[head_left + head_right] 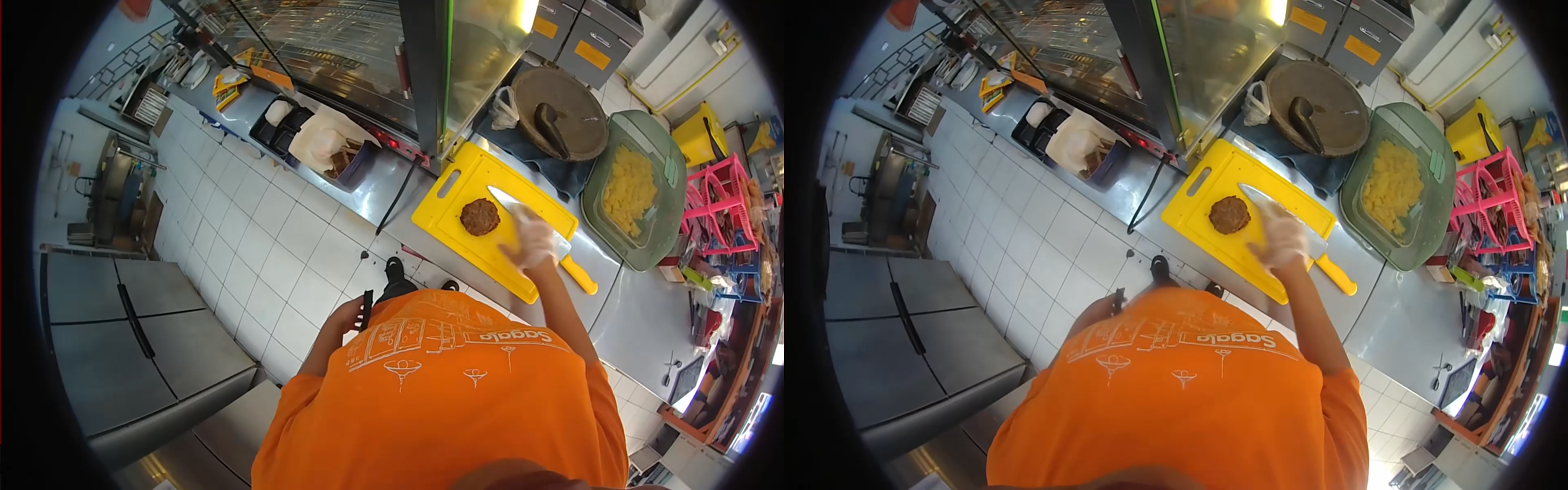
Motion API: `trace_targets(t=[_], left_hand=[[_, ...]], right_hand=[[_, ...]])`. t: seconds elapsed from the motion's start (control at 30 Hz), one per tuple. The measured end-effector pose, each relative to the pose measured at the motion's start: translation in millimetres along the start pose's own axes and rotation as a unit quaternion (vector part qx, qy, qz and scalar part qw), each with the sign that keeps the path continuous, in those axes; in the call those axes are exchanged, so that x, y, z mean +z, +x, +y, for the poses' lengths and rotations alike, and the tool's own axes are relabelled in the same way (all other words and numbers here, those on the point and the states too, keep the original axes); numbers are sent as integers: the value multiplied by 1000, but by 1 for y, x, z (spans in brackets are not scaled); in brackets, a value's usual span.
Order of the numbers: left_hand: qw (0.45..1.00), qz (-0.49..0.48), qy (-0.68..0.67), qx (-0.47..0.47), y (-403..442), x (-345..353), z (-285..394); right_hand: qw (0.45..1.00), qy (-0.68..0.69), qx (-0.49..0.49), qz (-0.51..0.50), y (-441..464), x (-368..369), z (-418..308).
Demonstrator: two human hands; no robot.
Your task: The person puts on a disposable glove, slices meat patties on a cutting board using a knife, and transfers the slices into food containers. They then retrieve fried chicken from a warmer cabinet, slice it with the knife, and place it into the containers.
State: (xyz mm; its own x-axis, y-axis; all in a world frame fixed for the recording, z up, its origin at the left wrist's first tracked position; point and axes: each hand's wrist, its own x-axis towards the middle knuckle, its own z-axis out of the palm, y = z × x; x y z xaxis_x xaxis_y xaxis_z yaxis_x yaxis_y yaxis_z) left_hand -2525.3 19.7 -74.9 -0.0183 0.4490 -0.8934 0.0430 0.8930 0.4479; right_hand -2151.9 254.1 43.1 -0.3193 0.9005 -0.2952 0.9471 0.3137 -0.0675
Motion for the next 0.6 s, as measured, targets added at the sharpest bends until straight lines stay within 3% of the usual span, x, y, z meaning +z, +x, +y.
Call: trace_targets(t=[0.03, 0.1, 0.2, 0.23, 0.4, 0.43, 0.6], left_hand=[[1000, 11, -23, 14, 7, 1, -10], [995, 31, -99, 8, 28, 1, -31], [981, 54, -181, -31, 30, 0, -60], [978, 60, -196, -32, 27, -1, -70], [955, 92, -275, -65, 25, -1, -135], [939, 19, -340, -38, 80, -21, -213], [978, 83, -142, -126, 81, -5, -219]], right_hand=[[994, -20, -99, -33, 11, -12, -17], [940, -112, -282, 158, 48, 16, -27], [954, -61, -275, -100, 72, -22, -49], [958, -67, -278, -28, 72, -20, -49], [992, 62, -65, -89, 66, -43, -63], [994, 49, -41, -91, 64, -40, -69], [997, 14, 28, -74, 58, -21, -75]])
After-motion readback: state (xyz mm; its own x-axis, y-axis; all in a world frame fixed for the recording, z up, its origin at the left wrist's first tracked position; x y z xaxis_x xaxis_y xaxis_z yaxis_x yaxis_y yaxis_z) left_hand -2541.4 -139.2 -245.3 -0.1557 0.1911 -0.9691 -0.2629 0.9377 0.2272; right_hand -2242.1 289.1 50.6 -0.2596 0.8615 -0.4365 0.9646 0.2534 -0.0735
